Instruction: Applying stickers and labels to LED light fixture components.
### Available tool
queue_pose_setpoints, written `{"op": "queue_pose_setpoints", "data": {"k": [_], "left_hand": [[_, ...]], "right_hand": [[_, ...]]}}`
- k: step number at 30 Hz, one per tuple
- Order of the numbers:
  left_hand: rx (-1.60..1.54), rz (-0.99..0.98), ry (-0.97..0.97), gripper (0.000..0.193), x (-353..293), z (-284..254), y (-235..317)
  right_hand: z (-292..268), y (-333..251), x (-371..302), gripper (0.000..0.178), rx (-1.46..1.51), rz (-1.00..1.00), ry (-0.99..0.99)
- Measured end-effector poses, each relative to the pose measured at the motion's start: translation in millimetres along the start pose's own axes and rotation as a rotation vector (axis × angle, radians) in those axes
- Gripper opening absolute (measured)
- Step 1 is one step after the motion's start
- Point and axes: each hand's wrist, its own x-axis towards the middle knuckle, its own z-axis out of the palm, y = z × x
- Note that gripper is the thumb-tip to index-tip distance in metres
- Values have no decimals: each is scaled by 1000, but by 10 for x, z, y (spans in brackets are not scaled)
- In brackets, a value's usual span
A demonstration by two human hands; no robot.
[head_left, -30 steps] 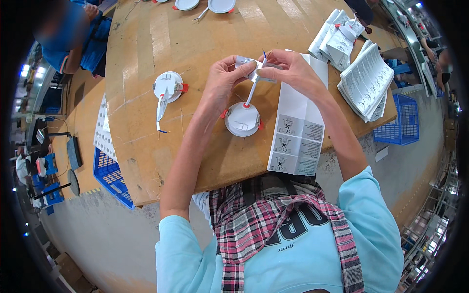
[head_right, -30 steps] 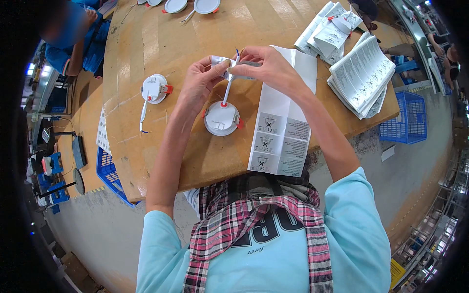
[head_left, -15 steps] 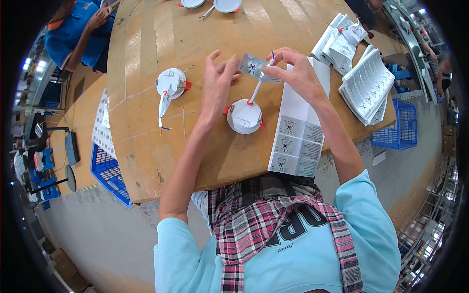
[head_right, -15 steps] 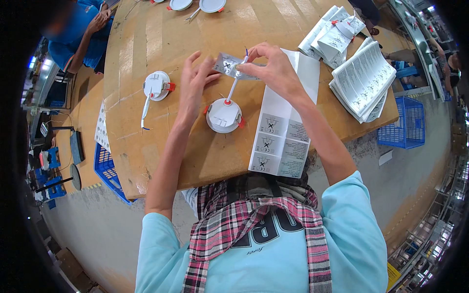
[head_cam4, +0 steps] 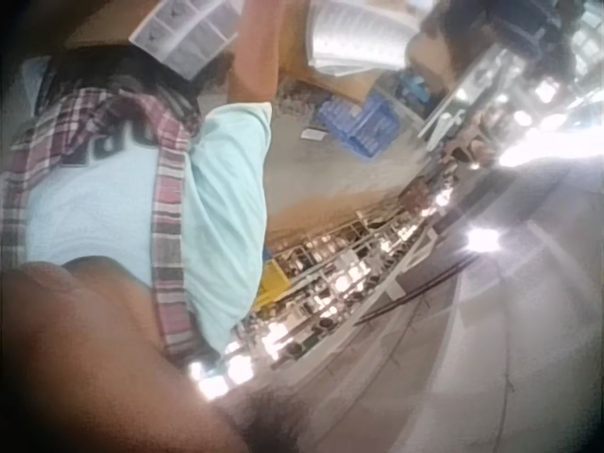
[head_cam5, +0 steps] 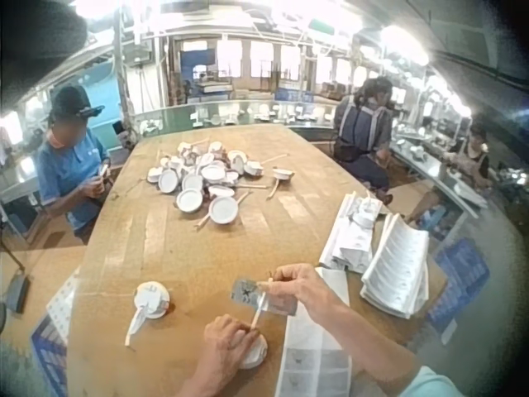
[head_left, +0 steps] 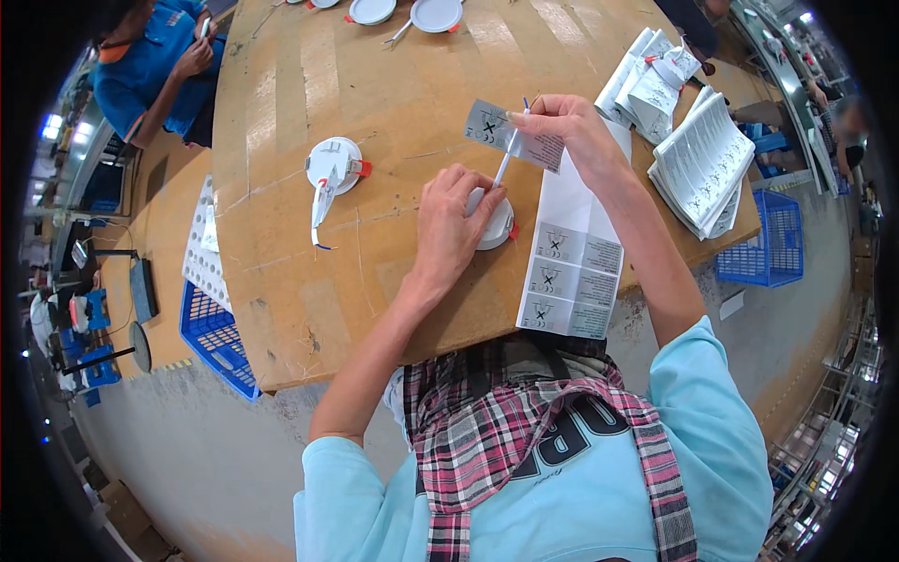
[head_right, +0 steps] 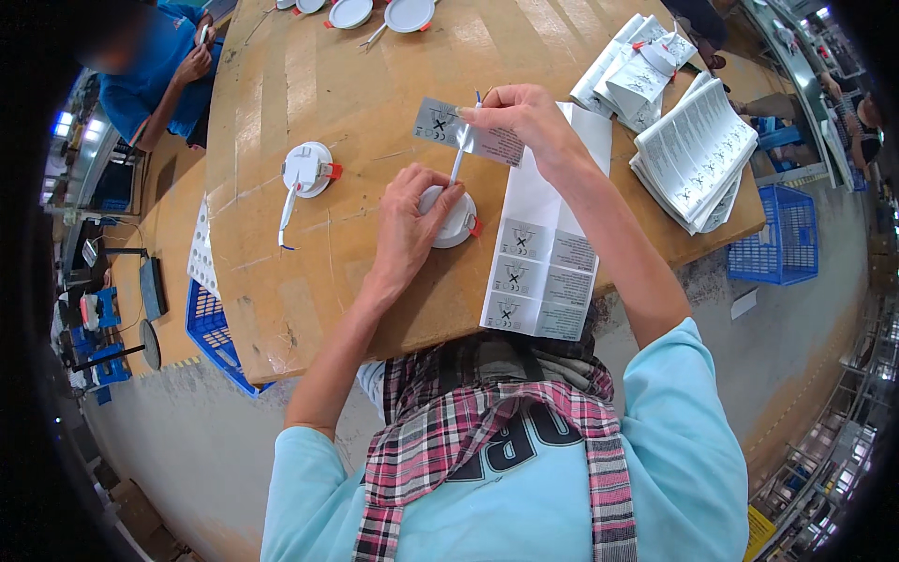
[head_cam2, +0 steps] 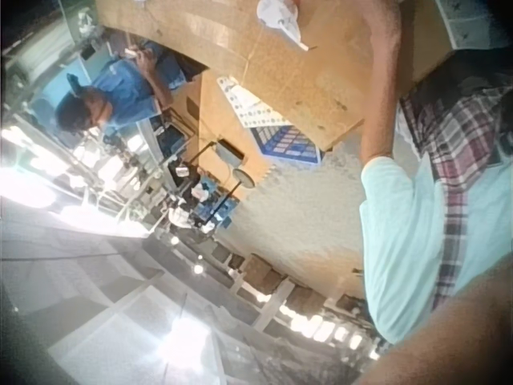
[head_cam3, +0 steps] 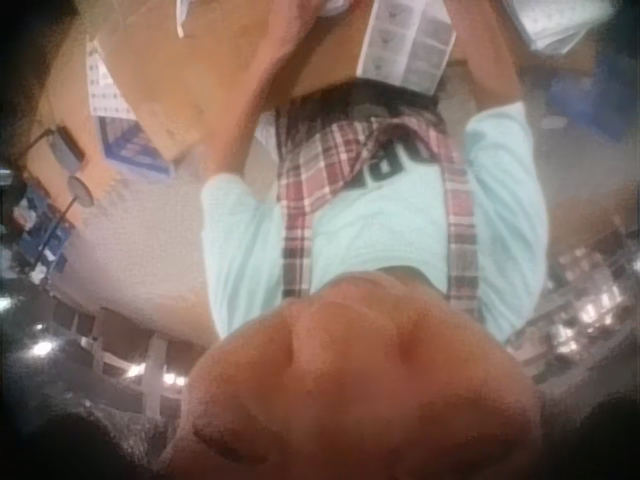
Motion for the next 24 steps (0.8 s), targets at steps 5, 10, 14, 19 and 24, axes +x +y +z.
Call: {"op": "queue_pose_setpoints", "data": {"k": [5, 10, 14, 19, 24], "left_hand": [[69, 15, 25, 17, -114, 20, 59], [-61, -93, -57, 21, -172, -35, 61], [-768, -418, 32, 34, -29, -224, -37], [-1134, -434, 64, 37, 244, -354, -190], [-1020, -506, -109, 35, 318, -241, -182]], "right_hand": [[21, 9, 10, 22, 28, 7, -77], [90, -140, -96, 22, -145, -75, -78], [53, -156, -116, 19, -318, -171, -85], [50, -166, -98, 19, -416, -354, -158], [39, -177, -101, 20, -466, -332, -147]]}}
